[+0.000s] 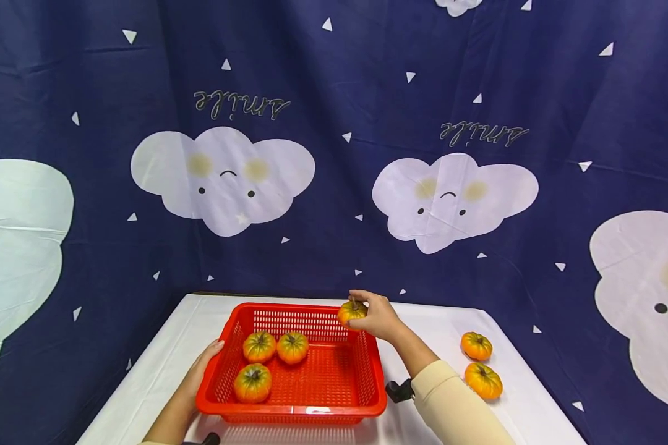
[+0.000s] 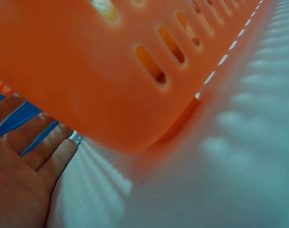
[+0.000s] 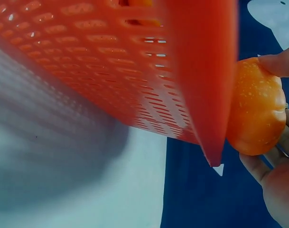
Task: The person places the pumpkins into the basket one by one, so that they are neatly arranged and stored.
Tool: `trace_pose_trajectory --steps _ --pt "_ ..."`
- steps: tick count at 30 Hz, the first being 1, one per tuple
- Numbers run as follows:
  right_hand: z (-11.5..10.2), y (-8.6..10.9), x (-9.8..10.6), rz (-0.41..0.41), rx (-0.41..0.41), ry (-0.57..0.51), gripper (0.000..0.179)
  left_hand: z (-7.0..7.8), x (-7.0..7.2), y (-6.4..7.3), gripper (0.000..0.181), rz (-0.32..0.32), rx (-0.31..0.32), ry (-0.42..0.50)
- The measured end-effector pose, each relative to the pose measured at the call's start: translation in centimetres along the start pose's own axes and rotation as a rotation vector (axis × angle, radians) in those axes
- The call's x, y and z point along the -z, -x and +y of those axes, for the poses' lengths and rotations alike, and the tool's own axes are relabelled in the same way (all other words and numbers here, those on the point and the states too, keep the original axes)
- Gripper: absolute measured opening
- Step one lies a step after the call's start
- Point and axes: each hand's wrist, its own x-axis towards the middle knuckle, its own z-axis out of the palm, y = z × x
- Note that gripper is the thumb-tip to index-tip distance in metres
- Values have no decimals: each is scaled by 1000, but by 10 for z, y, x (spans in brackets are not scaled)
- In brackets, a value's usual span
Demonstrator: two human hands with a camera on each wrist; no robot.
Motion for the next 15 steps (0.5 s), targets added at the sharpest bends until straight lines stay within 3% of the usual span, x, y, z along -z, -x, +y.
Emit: trace_pose_trajectory --steps 15 --pt "-8 -3 1 -34 41 -26 73 -1 0 -1 70 -4 -3 0"
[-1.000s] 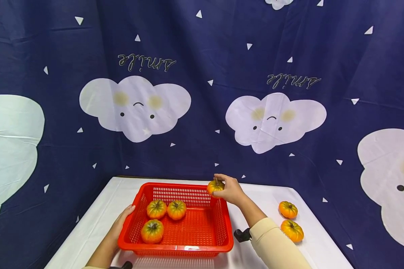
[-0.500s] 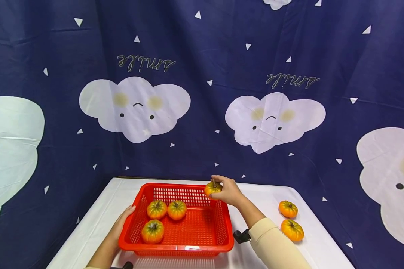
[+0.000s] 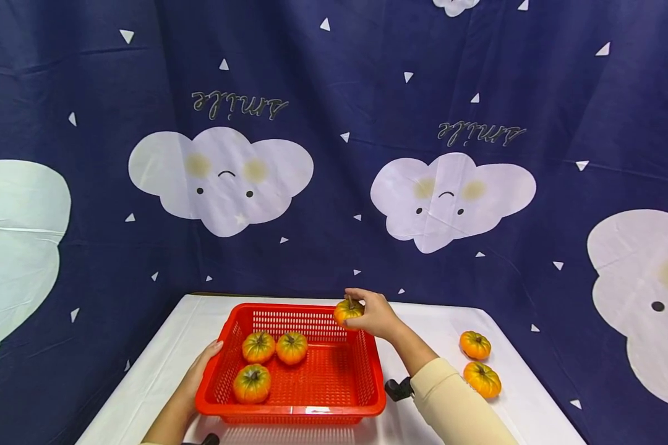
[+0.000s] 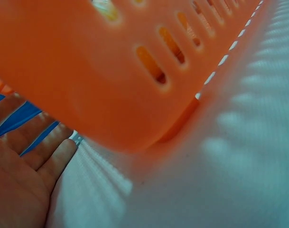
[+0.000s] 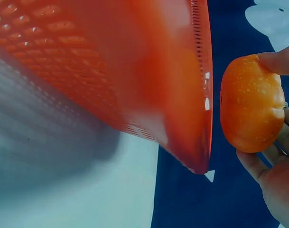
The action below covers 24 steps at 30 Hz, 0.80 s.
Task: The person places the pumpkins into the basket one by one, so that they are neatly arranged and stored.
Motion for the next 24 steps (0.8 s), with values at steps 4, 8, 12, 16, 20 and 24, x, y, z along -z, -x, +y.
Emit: trace_pose_trajectory --steps 4,8,12,16,20,24 --pt "-1 -1 1 0 10 2 73 -1 1 0 70 3 -3 -6" --pt "-3 -2 0 -12 6 9 73 -1 1 0 71 2 2 -3" --pt "-8 -5 -2 -24 18 22 73 -1 2 1 70 3 2 -5" --pt "-14 -10 -4 -18 35 13 72 0 2 -1 69 -8 -10 9" --pt "-18 -12 -7 -30 46 5 71 -1 2 -2 67 -17 -32 16" --pt "-23 -11 -10 -58 42 19 71 -2 1 -1 65 -16 -32 36"
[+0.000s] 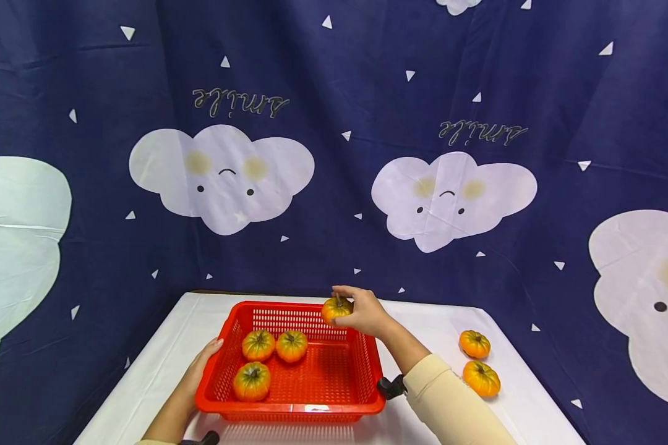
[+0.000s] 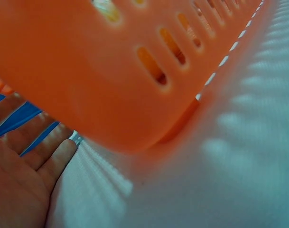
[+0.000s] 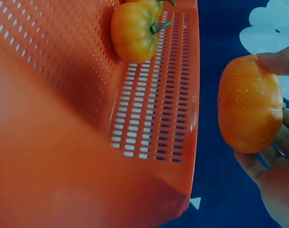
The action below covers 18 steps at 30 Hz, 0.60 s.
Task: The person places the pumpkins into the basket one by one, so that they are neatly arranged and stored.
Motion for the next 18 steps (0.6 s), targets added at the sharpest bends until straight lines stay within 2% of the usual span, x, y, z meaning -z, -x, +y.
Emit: trace_pose_trajectory --steps 5,18 --pt "-5 -3 -5 -22 1 14 71 -1 0 1 64 4 -3 27" --pt "-17 -6 -20 -87 -1 -3 71 1 -2 1 65 3 8 2"
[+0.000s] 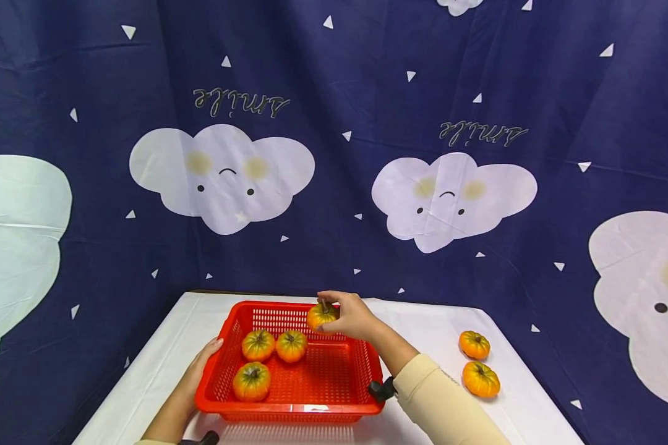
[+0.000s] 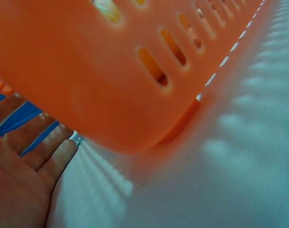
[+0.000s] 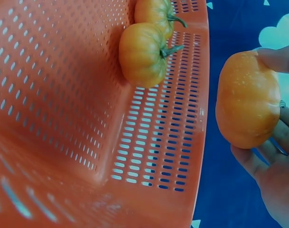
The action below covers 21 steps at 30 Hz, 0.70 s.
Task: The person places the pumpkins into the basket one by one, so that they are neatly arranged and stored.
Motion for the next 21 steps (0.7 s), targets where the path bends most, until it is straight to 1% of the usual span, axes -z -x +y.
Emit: trace_pose_trajectory --steps 6,12,16,21 --pt "-2 -2 -6 -40 17 62 71 0 1 0 63 -4 -10 3" --pt "-2 -2 -12 -77 30 61 71 0 0 1 63 -11 -8 10" --pt "-3 -2 -13 -101 34 73 68 1 0 0 64 -19 -12 8" --pt "-5 -3 -15 -178 55 95 65 2 -1 0 63 -13 -13 11"
